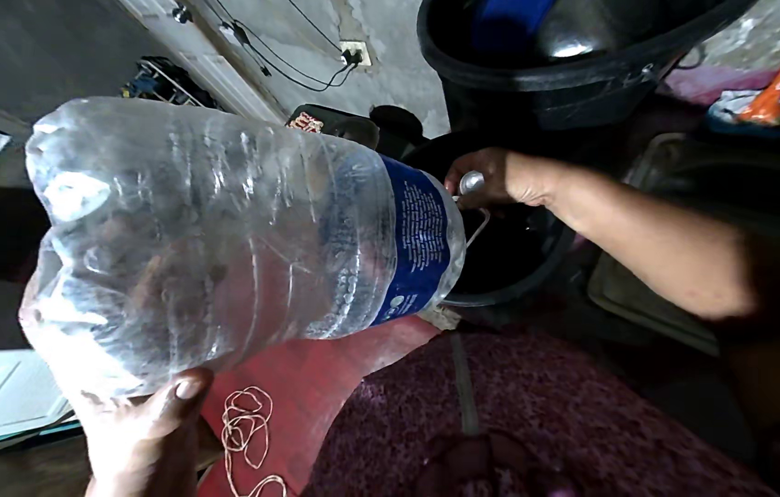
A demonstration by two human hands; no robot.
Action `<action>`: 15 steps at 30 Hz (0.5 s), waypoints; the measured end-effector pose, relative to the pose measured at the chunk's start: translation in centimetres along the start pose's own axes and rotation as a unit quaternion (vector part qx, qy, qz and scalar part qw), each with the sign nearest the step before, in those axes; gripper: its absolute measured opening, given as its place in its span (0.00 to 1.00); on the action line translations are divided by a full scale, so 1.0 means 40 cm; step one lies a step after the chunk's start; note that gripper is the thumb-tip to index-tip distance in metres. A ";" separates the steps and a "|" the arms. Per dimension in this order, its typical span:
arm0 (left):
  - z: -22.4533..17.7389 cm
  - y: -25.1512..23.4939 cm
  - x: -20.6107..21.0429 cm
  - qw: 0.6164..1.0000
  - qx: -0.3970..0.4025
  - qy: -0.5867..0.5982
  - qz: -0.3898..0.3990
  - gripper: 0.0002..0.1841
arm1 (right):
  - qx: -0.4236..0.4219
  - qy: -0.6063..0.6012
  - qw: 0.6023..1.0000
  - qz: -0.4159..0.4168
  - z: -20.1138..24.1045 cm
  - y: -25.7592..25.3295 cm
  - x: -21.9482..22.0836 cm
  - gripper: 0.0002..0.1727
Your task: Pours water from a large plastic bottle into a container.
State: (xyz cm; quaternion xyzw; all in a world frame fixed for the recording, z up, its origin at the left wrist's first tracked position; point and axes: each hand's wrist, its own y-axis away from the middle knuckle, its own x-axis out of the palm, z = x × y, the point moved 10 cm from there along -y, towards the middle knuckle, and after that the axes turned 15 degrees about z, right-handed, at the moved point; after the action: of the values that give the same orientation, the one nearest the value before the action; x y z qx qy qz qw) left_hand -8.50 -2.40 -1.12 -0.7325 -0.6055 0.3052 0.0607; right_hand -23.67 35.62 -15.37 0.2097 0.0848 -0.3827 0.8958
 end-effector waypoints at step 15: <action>-0.121 -0.176 0.091 0.985 0.127 -0.078 0.087 0.54 | -0.180 -0.022 0.982 -0.051 0.047 0.022 -0.023 0.20</action>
State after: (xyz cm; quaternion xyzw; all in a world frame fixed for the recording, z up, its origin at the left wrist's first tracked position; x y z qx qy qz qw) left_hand -11.67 4.15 4.63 -0.7426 -0.4990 0.4396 0.0789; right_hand -23.71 35.93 -13.12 0.0314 0.1429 -0.4105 0.9000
